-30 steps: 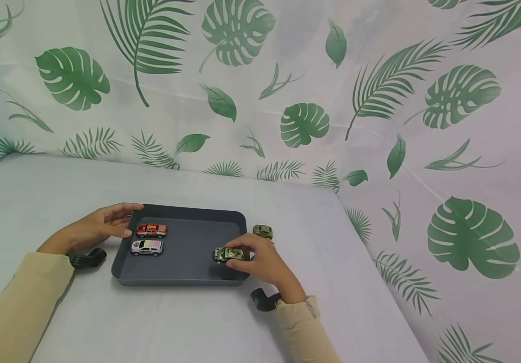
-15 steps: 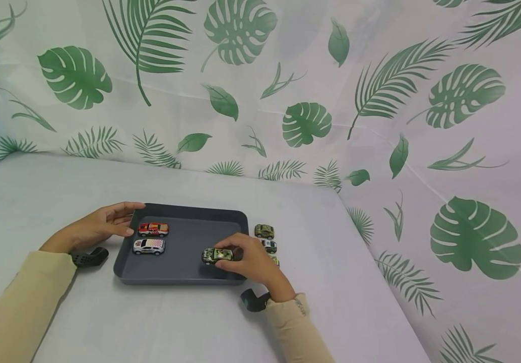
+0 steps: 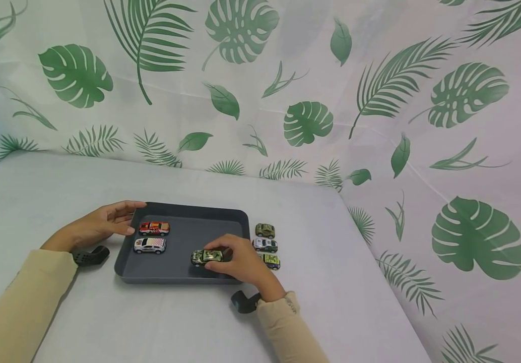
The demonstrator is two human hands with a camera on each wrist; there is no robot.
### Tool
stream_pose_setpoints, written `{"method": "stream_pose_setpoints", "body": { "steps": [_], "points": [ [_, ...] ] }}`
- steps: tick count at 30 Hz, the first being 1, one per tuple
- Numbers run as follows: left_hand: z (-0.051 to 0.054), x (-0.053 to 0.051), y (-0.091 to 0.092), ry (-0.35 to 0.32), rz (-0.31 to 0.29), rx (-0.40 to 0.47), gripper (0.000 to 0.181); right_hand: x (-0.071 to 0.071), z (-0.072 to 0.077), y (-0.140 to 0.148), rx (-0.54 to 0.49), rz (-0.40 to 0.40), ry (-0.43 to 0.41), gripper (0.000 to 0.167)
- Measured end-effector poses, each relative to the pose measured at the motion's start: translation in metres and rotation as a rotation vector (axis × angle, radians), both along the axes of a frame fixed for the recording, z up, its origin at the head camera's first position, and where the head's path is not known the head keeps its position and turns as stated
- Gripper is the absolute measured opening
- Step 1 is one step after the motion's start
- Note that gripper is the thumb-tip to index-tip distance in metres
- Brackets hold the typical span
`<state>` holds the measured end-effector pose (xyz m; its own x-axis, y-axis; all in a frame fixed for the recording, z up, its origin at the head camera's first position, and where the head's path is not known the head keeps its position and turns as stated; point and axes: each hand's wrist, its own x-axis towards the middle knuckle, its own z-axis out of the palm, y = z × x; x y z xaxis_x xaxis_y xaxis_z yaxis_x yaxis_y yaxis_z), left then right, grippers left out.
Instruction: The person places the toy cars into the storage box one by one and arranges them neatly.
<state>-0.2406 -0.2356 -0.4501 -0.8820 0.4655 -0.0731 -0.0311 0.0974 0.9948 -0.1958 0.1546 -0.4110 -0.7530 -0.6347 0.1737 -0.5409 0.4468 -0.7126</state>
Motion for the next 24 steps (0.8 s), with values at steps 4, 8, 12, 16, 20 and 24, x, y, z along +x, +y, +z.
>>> {"method": "stream_pose_setpoints", "body": {
  "steps": [4,8,12,16,20,24],
  "points": [
    [-0.001,-0.001,0.0,0.006,-0.005,0.015,0.088,0.0,0.0,-0.005,0.007,-0.007,-0.02,0.031],
    [-0.002,-0.002,-0.001,0.009,-0.007,0.012,0.088,-0.001,-0.001,-0.01,0.018,-0.007,-0.028,0.031],
    [-0.002,-0.002,-0.001,0.0,0.0,-0.003,0.088,-0.001,0.0,-0.016,0.027,-0.006,-0.029,0.031],
    [-0.002,-0.002,-0.002,-0.004,0.005,-0.018,0.088,-0.001,0.0,-0.022,0.025,-0.009,-0.041,0.031],
    [-0.001,-0.002,-0.001,-0.012,0.014,-0.022,0.088,-0.002,-0.003,-0.028,0.028,-0.003,-0.048,0.03],
    [-0.001,-0.002,0.0,-0.015,0.023,-0.025,0.089,-0.001,-0.004,-0.033,0.036,0.0,-0.055,0.031]
  ]
}}
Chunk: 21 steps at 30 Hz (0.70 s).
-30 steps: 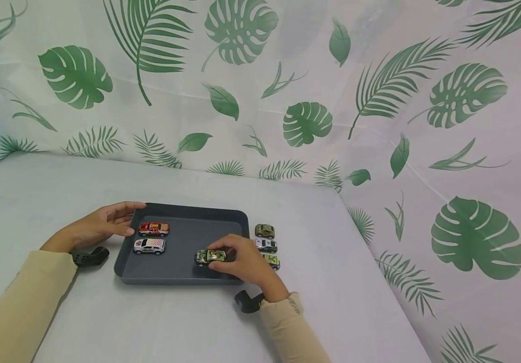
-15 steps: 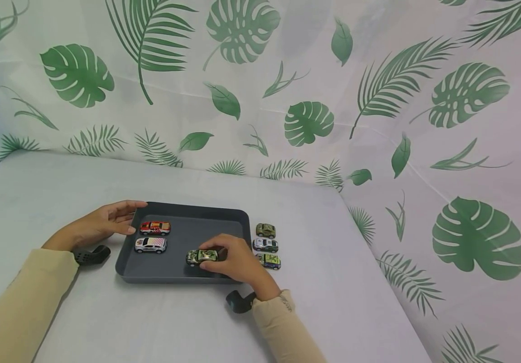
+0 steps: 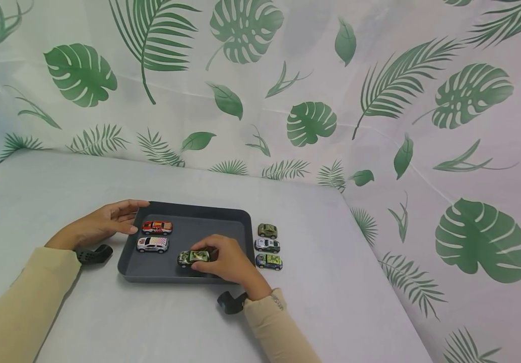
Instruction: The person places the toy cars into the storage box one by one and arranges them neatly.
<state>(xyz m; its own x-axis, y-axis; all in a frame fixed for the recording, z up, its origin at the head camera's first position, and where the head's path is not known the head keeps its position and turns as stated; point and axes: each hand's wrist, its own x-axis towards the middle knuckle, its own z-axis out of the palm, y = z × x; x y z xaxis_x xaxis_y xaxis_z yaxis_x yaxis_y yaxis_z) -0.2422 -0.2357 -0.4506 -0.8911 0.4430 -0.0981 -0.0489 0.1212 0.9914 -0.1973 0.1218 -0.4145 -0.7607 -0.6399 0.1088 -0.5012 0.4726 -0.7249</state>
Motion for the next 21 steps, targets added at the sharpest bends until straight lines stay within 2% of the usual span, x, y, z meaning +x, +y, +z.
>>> {"method": "stream_pose_setpoints", "body": {
  "steps": [21],
  "points": [
    [-0.003,-0.001,0.001,0.013,-0.01,0.031,0.09,0.007,-0.001,-0.03,0.027,-0.023,-0.028,0.029]
  ]
}}
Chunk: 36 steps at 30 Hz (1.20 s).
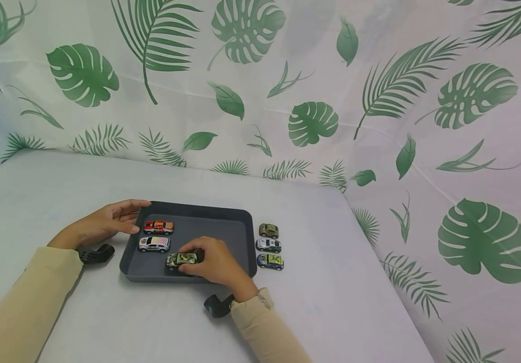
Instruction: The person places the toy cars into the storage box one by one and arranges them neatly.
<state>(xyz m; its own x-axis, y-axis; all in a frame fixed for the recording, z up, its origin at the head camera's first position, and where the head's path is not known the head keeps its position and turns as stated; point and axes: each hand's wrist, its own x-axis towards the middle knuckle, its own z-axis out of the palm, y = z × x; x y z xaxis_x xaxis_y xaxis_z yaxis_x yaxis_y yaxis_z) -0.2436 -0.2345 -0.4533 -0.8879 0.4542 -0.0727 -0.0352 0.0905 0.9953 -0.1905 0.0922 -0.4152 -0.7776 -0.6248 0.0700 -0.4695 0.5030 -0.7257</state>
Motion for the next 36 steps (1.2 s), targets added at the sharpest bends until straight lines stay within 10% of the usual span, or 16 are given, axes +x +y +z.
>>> {"method": "stream_pose_setpoints", "body": {
  "steps": [36],
  "points": [
    [0.001,0.002,0.0,0.013,0.005,-0.004,0.087,0.007,-0.001,-0.043,0.087,-0.096,-0.008,0.027]
  ]
}}
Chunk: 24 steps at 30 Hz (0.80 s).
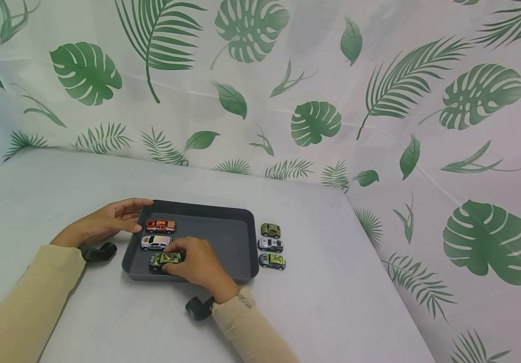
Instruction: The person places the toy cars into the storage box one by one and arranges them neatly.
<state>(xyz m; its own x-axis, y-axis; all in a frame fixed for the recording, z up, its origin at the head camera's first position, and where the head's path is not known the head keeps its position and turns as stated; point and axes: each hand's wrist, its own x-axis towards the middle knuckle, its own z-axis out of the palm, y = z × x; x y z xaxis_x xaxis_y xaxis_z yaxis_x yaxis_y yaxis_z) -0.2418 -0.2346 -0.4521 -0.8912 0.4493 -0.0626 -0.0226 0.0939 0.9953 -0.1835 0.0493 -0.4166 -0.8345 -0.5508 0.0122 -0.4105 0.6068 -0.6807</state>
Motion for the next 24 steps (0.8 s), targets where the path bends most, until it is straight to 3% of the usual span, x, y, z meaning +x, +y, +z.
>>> {"method": "stream_pose_setpoints", "body": {
  "steps": [24],
  "points": [
    [-0.001,-0.002,-0.002,-0.011,-0.012,0.032,0.086,-0.001,-0.004,-0.022,0.028,0.021,0.077,0.023]
  ]
}}
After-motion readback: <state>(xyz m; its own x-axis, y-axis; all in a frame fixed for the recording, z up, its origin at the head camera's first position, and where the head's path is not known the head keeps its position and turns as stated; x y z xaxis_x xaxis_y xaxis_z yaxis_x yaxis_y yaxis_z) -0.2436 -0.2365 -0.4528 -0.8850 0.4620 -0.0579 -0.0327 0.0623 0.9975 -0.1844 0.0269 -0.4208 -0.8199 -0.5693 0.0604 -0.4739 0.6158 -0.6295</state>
